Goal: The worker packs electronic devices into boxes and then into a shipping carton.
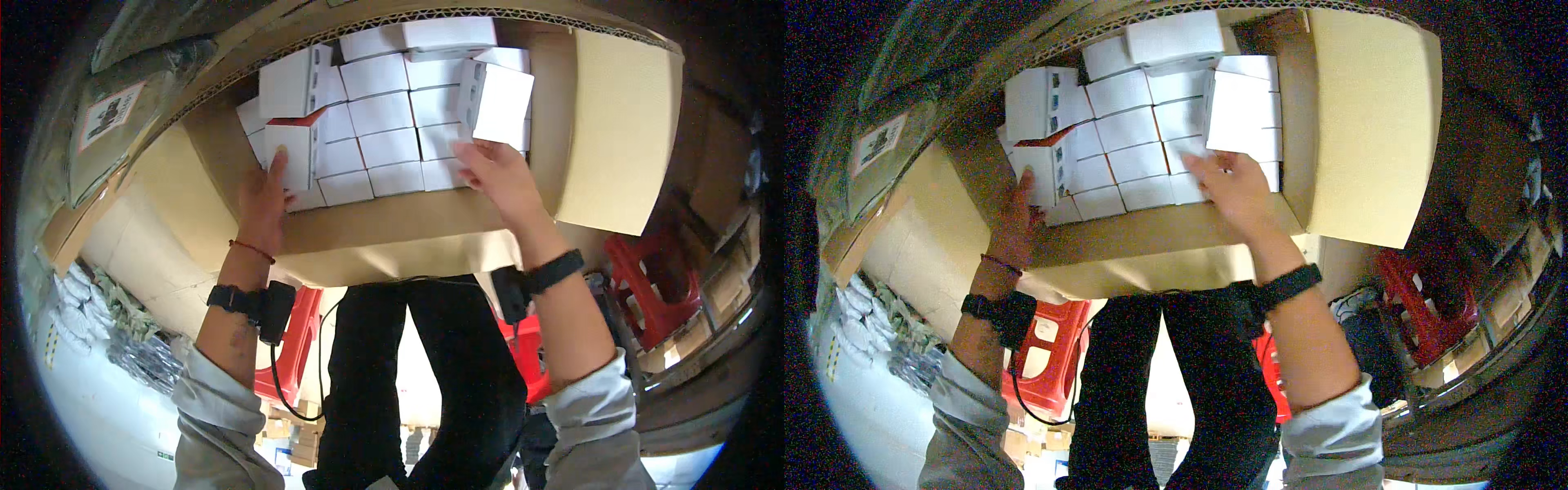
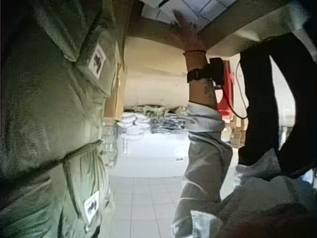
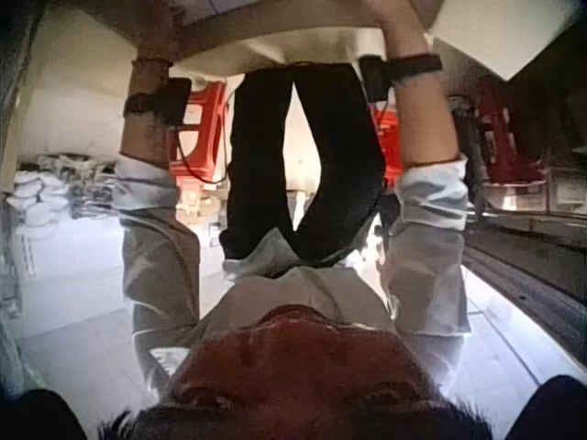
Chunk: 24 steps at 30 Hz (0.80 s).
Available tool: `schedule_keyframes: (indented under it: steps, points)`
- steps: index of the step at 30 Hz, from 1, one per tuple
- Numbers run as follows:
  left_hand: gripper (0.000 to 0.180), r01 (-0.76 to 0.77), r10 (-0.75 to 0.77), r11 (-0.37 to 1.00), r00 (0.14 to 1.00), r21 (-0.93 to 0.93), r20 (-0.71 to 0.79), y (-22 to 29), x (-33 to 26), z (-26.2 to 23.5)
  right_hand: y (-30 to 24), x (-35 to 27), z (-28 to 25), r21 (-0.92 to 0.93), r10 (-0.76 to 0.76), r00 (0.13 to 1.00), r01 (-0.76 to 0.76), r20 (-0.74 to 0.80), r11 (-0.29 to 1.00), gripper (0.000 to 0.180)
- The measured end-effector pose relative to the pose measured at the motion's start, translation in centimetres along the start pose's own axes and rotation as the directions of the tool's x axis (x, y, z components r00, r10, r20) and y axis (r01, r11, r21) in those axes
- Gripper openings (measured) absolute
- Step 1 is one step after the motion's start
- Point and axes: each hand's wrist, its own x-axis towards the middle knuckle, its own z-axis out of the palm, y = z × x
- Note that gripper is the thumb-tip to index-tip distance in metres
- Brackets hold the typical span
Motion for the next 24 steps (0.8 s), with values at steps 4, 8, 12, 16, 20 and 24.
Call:
schedule_keyframes:
  steps: [4,8,12,16,20,24]
  points:
    - [0.064,-0.512,0.515,0.846,0.857,0.147,0.021,1.9,1.6,-0.1,-1.5,-4.4,-0.9,-0.564,-0.294,0.955,0.266,0.044,0.781,0.041]
    - [0.071,-0.669,0.790,0.517,0.613,0.534,0.002,4.3,4.5,1.0,-6.1,-4.0,0.5,-0.766,-0.906,0.398,0.533,-0.147,0.358,0.052]
    - [0.078,-0.245,0.369,0.301,0.921,0.922,0.124,9.1,2.8,8.4,-10.2,2.6,1.2,-0.945,-0.832,0.523,0.138,-0.186,0.298,0.069]
    - [0.081,-0.340,0.766,0.282,0.643,0.897,0.003,7.4,4.1,6.2,-11.8,3.9,5.4,-0.879,-0.662,0.705,0.116,-0.256,0.463,0.066]
    - [0.075,-0.354,0.626,0.386,0.779,0.852,0.040,6.4,1.1,6.8,-9.4,3.2,3.9,-0.904,-0.686,0.718,0.208,-0.119,0.374,0.069]
    - [0.074,-0.533,0.817,0.336,0.576,0.777,0.041,5.1,1.5,6.5,-9.9,2.8,3.5,-0.901,-0.684,0.723,0.355,0.096,0.249,0.084]
